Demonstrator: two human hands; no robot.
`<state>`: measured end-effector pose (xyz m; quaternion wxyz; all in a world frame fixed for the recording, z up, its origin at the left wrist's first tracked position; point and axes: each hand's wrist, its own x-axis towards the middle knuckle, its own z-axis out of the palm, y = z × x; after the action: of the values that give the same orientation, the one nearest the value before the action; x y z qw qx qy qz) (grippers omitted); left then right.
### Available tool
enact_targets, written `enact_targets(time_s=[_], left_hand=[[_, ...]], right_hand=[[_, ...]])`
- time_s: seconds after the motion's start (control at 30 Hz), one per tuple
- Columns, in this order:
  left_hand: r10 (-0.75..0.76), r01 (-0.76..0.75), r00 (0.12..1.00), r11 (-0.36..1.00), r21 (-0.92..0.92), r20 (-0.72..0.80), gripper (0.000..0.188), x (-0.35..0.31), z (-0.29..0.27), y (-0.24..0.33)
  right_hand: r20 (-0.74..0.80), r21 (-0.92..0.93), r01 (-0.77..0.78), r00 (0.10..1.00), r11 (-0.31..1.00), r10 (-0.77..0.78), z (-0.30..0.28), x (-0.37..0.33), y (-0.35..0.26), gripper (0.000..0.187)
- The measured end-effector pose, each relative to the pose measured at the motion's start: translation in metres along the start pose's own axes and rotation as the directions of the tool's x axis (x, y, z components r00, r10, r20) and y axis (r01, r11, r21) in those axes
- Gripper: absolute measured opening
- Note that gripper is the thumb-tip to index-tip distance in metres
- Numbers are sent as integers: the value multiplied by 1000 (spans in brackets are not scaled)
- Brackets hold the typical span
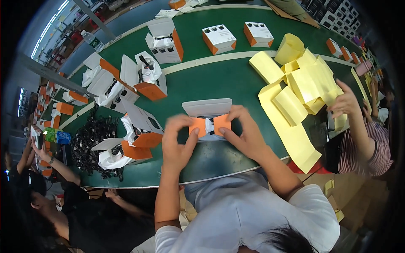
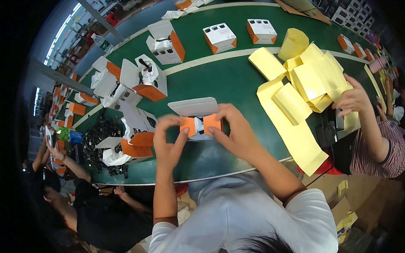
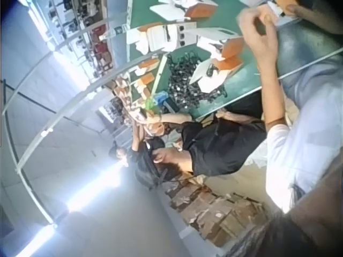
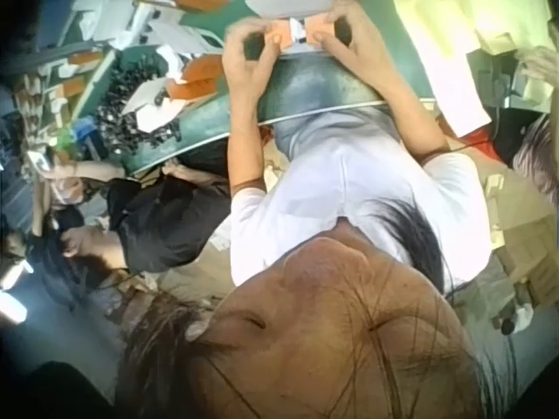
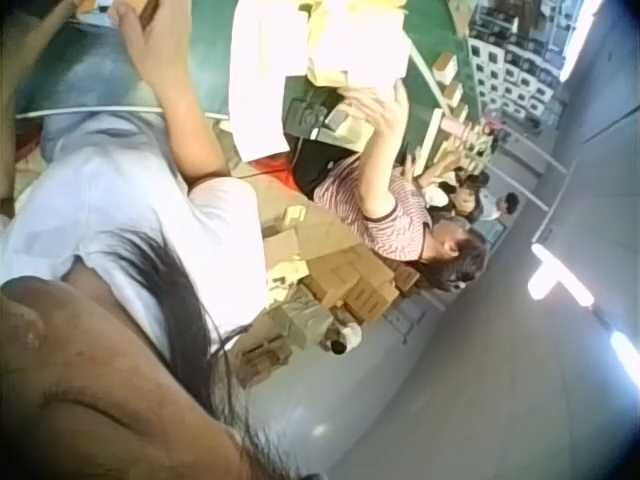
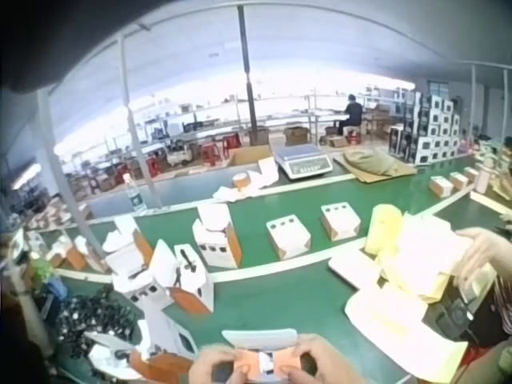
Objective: The person assembles and packs small electronic devices into boxes by hand, placing each device, its manual, and a cable into a box with packaging material.
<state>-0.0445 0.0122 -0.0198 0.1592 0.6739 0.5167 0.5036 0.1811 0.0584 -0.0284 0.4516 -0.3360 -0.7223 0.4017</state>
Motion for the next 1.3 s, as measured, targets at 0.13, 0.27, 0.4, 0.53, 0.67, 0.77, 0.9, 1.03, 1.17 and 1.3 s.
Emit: enact_targets(time_s=[0.13, 0.27, 0.4, 0.53, 0.67, 0.77, 0.9, 1.03, 1.17, 1.3], left_hand=[[-242, 181, 945, 947, -266, -221, 49, 36, 15, 21], [99, 29, 959, 896, -442, 265, 39, 23, -2, -30], [256, -216, 948, 953, -212, 186, 33, 9, -3, -28], [201, -161, 954, 970, -183, 222, 34, 10, -10, -8], [249, -208, 944, 958, -197, 216, 39, 5, -11, -15], [274, -239, 942, 952, -189, 192, 37, 3, -8, -19], [290, -266, 938, 953, -142, 192, 31, -1, -5, -18], [286, -270, 939, 957, -106, 193, 29, -2, -6, -15], [286, -270, 933, 958, -100, 220, 26, -2, -7, -16], [325, -394, 892, 900, 188, 314, 34, -9, -13, -13]], right_hand=[[-21, 140, -139, 989, 980, 144, -4, 12, -10, 59], [234, 14, 72, 970, 997, -74, -21, 19, 0, 50], [299, -97, 119, 950, 988, -85, -22, 11, -20, 48], [200, -96, 38, 980, 995, -18, -15, 2, -22, 44], [165, -102, 51, 986, 993, -34, -11, -4, -16, 35], [159, -79, 25, 987, 997, -12, -9, -6, -18, 37], [162, -89, 7, 987, 996, 7, -8, -9, -18, 37], [102, -119, 45, 994, 992, -33, -3, -10, -20, 29], [115, -130, -3, 993, 992, 18, -2, -10, -24, 28], [162, -263, 156, 980, 952, -116, -7, -14, -13, 36]])
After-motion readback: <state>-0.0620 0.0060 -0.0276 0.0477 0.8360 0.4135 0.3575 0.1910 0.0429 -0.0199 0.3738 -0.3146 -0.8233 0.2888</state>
